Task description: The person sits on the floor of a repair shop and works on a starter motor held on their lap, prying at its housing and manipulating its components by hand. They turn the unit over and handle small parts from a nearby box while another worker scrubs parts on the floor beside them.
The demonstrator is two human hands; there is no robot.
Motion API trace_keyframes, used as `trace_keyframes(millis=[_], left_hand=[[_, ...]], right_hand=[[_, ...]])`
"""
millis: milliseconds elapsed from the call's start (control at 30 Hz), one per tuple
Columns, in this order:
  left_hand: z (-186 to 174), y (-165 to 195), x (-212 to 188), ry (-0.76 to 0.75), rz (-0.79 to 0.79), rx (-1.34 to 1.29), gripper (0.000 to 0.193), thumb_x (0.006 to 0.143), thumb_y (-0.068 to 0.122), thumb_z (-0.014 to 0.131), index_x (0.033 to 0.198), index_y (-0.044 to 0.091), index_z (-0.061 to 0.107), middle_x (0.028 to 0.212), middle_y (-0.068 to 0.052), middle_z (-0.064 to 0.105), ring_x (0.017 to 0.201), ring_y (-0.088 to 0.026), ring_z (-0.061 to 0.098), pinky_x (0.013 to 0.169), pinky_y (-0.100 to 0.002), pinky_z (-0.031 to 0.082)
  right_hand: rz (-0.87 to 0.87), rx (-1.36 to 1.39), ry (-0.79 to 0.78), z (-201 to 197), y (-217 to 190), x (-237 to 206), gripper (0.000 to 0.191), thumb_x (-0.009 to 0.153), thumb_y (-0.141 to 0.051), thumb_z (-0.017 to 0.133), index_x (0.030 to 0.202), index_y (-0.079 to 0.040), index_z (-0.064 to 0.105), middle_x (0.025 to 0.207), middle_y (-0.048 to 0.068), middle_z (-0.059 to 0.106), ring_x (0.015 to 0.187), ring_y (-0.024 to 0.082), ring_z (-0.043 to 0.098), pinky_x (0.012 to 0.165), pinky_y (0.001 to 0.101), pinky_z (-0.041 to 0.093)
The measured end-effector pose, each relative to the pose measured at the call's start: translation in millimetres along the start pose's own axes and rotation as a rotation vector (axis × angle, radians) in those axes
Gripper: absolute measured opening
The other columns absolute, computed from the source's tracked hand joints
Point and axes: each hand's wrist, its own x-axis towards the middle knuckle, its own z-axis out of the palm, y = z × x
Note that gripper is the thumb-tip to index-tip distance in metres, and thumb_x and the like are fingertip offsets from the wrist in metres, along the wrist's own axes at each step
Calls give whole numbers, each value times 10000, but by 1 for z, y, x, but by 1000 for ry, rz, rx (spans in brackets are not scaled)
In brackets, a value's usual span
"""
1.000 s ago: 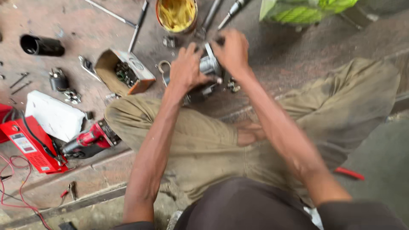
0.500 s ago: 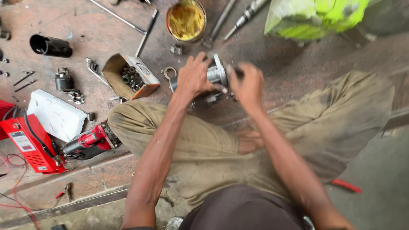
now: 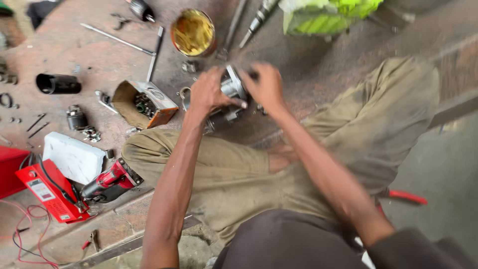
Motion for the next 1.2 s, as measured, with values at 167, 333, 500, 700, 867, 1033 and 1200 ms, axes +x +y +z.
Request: trace_keyframes(millis=[167, 333, 500, 700, 867, 1033, 1200], left_hand=[[3, -15, 19, -58, 32, 18, 1343, 361, 738, 952, 1376, -28, 522, 1288, -217, 600, 1202, -412, 568, 984, -488, 469], [6, -28, 23, -122, 28, 61, 1347, 398, 706, 958, 1416, -41, 489, 1296, -235, 585, 1214, -433, 561, 1024, -487, 460], [14, -34, 24, -138, 18, 84, 1330, 391, 694, 960, 1408, -27, 497, 1292, -239, 581, 1214, -443, 557, 1021, -491, 459], [20, -35, 21, -113, 11, 85, 1396, 351, 713, 967, 1435, -22, 481, 1312, -288, 551, 1226, -468, 539, 1037, -491, 450], [20, -34, 22, -149, -27, -3, 1391, 335, 697, 959, 1441, 5, 478, 1364, -280, 550, 1285, -450, 536, 1079, -480, 441], [19, -29, 16, -56, 47, -5, 1394, 388, 673, 1005, 1452, -36, 450, 1385, -341, 505, 1291, -491, 506, 1067, -490, 437], [17, -27, 22, -137, -42, -31, 1388, 355, 624, 997, 1466, 12, 434, 1354, -265, 545, 1289, -457, 519, 1072, -493, 435]], right_hand=[[286, 146, -172, -37, 7, -41, 238, 860, -246, 776, 927, -18, 758, 820, 184, 732, 682, 346, 740, 657, 431, 560], [37, 257, 129, -21, -14, -15, 189, 890, -180, 793, 969, -12, 761, 902, 185, 744, 808, 356, 735, 726, 423, 573], [24, 190, 92, 2, -18, -16, 167, 898, -129, 764, 978, 17, 757, 911, 212, 707, 834, 395, 704, 740, 456, 550], [-140, 37, 189, 16, -2, -14, 228, 871, -189, 800, 942, 17, 733, 1022, 241, 712, 912, 449, 678, 806, 511, 528], [143, 248, 37, 11, -6, -25, 212, 925, -208, 735, 1055, -42, 758, 1043, 194, 726, 993, 379, 734, 905, 452, 576], [-37, 66, 138, 6, -19, -24, 206, 896, -140, 791, 1003, 29, 739, 1038, 248, 718, 960, 440, 681, 836, 482, 528], [149, 306, 62, -21, -29, -28, 187, 914, -119, 750, 1068, -18, 782, 908, 168, 746, 841, 270, 737, 762, 365, 568]])
